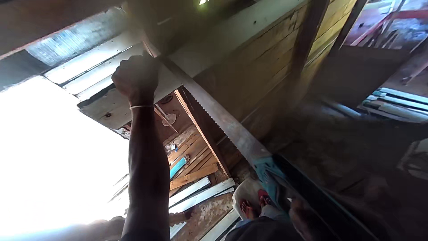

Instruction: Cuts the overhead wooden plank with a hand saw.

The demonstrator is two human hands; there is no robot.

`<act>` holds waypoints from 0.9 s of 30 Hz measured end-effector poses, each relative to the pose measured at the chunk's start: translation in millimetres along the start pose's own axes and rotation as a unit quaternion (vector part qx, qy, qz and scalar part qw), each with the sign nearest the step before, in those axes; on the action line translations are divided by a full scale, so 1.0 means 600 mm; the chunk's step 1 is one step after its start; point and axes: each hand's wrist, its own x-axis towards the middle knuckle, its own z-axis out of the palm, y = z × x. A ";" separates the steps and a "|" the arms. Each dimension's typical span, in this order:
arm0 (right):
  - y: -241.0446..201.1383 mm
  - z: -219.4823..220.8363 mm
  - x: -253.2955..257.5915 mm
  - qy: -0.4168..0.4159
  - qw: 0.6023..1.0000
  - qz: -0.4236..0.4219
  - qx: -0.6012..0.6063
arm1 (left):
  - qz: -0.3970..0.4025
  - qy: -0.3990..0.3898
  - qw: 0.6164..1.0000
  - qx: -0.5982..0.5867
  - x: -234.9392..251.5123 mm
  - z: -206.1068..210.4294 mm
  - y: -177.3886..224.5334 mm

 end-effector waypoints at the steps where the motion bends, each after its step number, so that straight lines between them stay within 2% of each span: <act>1: -0.003 0.001 0.003 -0.002 1.000 -0.012 0.006 | -0.003 0.001 1.000 0.001 0.000 0.001 0.001; 5: -0.078 0.006 0.045 -0.024 0.999 -0.004 0.027 | -0.002 -0.006 0.999 -0.033 -0.001 -0.007 0.001; 9: -0.090 -0.022 0.023 -0.019 0.999 0.007 0.050 | 0.031 -0.011 0.999 -0.033 -0.017 -0.016 -0.002; 12: -0.075 -0.018 0.023 -0.006 0.999 0.000 0.039 | 0.010 0.006 1.000 -0.028 -0.006 -0.009 0.000; 14: -0.035 0.017 0.101 0.016 0.999 -0.044 0.001 | -0.008 0.015 1.000 -0.024 0.002 -0.003 -0.001; 16: -0.011 0.072 0.223 0.021 0.997 -0.074 -0.018 | -0.006 0.011 0.999 -0.039 0.003 -0.001 -0.002; 18: -0.020 0.122 0.318 0.021 0.994 -0.103 0.014 | 0.012 0.001 0.999 -0.038 -0.004 0.001 -0.005; 19: -0.031 0.135 0.339 0.021 0.992 -0.120 0.023 | 0.021 0.000 0.999 -0.036 -0.007 0.000 -0.006; 21: -0.043 0.130 0.320 0.004 0.995 -0.098 0.022 | 0.026 -0.001 0.999 -0.031 -0.006 -0.008 -0.008; 24: -0.038 0.058 0.167 -0.023 1.000 0.000 0.006 | 0.011 0.008 1.000 -0.029 0.000 -0.007 -0.003; 26: -0.014 0.020 0.071 -0.006 1.000 -0.012 0.001 | -0.002 0.008 1.000 -0.024 0.001 -0.002 0.000; 27: -0.020 0.011 0.056 0.000 1.000 -0.009 0.014 | -0.010 0.009 1.000 -0.022 0.003 -0.001 0.000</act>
